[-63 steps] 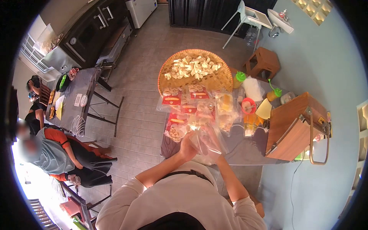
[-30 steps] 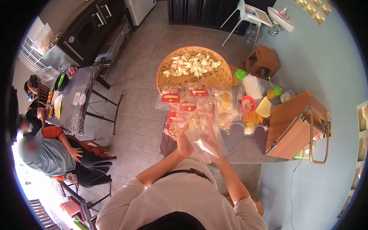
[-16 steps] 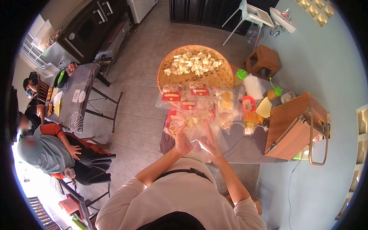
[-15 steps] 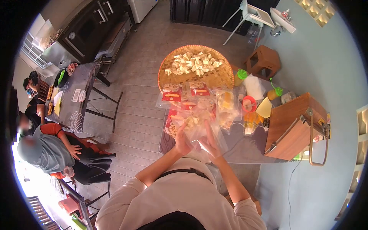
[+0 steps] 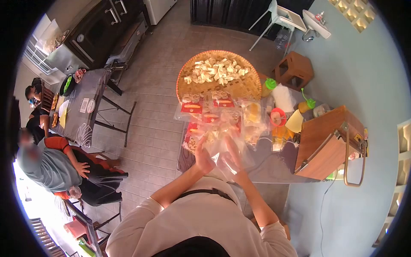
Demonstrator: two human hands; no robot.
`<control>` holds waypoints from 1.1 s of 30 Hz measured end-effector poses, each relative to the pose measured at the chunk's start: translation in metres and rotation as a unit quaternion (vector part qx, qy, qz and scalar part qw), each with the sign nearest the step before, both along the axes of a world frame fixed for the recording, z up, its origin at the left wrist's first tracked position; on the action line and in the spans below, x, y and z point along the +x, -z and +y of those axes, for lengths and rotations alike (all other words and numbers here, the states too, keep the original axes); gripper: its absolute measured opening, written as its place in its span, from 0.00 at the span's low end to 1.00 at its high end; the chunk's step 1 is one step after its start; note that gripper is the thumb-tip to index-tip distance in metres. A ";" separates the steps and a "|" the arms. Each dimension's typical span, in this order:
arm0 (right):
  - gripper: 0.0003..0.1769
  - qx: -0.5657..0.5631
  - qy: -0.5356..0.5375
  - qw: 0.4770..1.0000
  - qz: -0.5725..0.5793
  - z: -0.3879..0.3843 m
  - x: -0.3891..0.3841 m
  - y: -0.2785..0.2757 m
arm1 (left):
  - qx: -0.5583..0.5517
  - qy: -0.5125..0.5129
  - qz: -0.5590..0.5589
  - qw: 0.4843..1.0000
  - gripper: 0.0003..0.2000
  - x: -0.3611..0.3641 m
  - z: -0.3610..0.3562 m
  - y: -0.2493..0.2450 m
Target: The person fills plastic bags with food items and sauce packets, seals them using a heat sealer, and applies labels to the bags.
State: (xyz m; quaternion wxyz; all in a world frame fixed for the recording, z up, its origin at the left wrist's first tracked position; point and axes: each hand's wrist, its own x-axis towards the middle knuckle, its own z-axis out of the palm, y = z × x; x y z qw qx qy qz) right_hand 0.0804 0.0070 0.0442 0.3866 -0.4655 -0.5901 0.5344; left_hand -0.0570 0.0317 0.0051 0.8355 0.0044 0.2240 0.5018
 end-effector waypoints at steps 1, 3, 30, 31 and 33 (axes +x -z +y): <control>0.38 0.000 -0.001 1.000 -0.001 0.002 0.001 0.005 | 0.000 -0.001 -0.001 1.000 0.28 0.000 0.001 0.004; 0.30 0.083 -0.050 0.994 -0.060 0.007 0.002 0.017 | 0.005 0.022 -0.033 0.999 0.28 0.000 0.002 0.012; 0.15 -0.083 0.083 0.993 0.030 0.119 0.019 0.048 | 0.024 -0.278 -0.020 0.960 0.23 -0.089 0.045 0.043; 0.15 -0.090 0.111 0.990 0.019 0.141 0.018 0.056 | 0.026 -0.279 -0.018 0.960 0.23 -0.092 0.046 0.043; 0.17 -0.004 0.085 0.995 -0.050 0.194 0.025 0.092 | 0.017 -0.276 -0.022 0.961 0.23 -0.097 0.051 0.044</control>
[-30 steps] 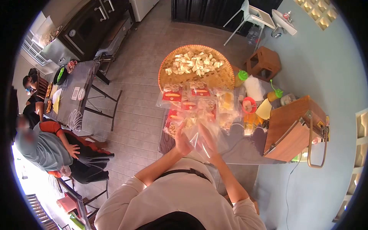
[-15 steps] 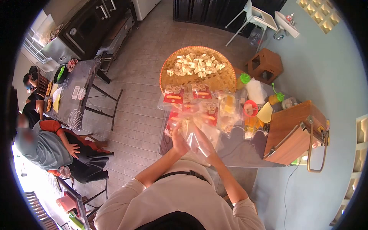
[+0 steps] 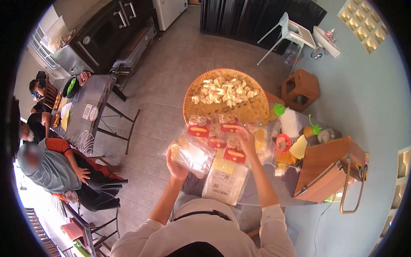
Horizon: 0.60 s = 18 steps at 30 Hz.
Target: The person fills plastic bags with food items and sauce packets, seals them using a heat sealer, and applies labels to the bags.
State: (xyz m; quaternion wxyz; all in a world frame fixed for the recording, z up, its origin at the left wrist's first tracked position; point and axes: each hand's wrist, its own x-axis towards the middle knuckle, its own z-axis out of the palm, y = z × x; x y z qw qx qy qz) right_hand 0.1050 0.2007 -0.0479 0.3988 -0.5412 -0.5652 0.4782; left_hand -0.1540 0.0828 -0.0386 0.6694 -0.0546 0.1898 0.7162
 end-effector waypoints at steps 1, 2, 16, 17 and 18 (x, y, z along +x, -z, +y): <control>0.19 0.077 -0.029 0.994 -0.077 0.026 0.003 0.020 | 0.006 0.001 0.001 1.000 0.23 -0.001 0.002 -0.002; 0.19 0.081 -0.032 0.993 -0.075 0.051 0.003 0.039 | 0.010 -0.003 0.003 1.000 0.23 -0.002 0.005 -0.002; 0.18 0.060 0.067 0.877 -0.471 0.174 -0.043 0.098 | -0.037 0.032 0.008 0.999 0.27 -0.003 0.032 0.002; 0.16 0.091 0.081 0.868 -0.482 0.173 -0.045 0.096 | -0.041 0.028 0.023 0.999 0.28 -0.002 0.035 0.000; 0.16 0.089 0.080 0.868 -0.482 0.174 -0.045 0.098 | -0.043 0.028 0.023 0.998 0.28 -0.002 0.037 -0.001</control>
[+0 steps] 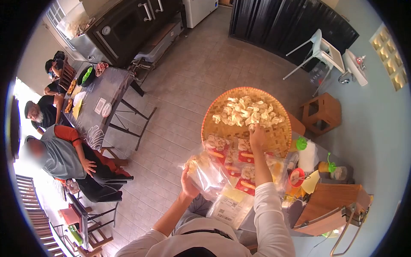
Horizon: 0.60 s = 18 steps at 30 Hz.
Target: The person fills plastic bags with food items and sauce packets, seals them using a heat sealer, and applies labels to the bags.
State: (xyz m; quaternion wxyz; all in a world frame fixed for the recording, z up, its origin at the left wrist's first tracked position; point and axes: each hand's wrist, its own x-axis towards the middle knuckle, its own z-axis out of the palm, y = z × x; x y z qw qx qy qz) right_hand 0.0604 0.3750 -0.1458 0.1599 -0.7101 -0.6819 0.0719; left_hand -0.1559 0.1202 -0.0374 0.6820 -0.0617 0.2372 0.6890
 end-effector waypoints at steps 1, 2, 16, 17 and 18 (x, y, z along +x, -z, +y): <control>0.14 0.014 -0.006 1.000 0.009 0.001 0.002 0.002 | 0.012 0.008 0.001 1.000 0.28 0.001 0.002 0.000; 0.12 0.029 -0.011 0.999 0.017 0.001 0.006 0.003 | 0.024 0.016 0.001 1.000 0.28 0.002 0.003 0.000; 0.06 -0.123 0.037 0.759 0.639 -0.098 0.059 -0.090 | 0.050 0.048 -0.044 0.997 0.26 0.020 0.005 0.006; 0.08 -0.146 0.026 0.739 0.657 -0.118 0.057 -0.117 | 0.054 0.048 -0.053 0.996 0.26 0.021 0.003 0.009; 0.11 -0.167 0.015 0.718 0.676 -0.137 0.056 -0.136 | 0.055 0.055 -0.052 0.996 0.26 0.023 0.002 0.007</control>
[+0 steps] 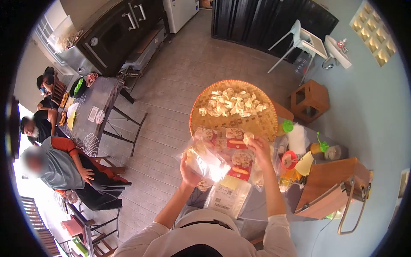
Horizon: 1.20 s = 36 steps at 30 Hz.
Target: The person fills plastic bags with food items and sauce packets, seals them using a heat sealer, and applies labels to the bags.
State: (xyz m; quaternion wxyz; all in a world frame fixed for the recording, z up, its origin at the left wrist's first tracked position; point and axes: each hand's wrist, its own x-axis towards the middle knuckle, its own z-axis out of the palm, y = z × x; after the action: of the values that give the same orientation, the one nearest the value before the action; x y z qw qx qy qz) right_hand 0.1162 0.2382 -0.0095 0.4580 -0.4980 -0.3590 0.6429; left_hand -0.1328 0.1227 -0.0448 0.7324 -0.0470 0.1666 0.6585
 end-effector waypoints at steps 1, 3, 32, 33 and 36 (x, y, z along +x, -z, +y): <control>0.11 0.000 0.008 1.000 0.001 -0.019 0.003 -0.009 | -0.010 -0.014 0.009 1.000 0.26 0.003 0.000 -0.002; 0.16 -0.013 -0.044 0.998 -0.041 -0.055 0.011 -0.024 | -0.018 -0.032 0.034 0.999 0.25 0.013 0.002 -0.020; 0.12 0.253 0.146 0.915 -0.278 -0.218 -0.028 -0.058 | 0.081 0.099 -0.017 0.992 0.27 0.059 -0.045 -0.060; 0.12 0.253 0.146 0.915 -0.277 -0.218 -0.029 -0.058 | 0.081 0.098 -0.017 0.992 0.27 0.060 -0.045 -0.061; 0.12 0.241 0.198 0.919 -0.239 -0.219 -0.030 -0.064 | 0.092 0.084 -0.021 0.992 0.28 0.060 -0.045 -0.063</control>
State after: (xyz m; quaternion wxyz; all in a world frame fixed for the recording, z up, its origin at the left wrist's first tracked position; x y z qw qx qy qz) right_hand 0.0864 0.0190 0.0541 0.5825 -0.5723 -0.4964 0.2947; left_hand -0.0731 0.0779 0.0185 0.7895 0.0215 0.0932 0.6062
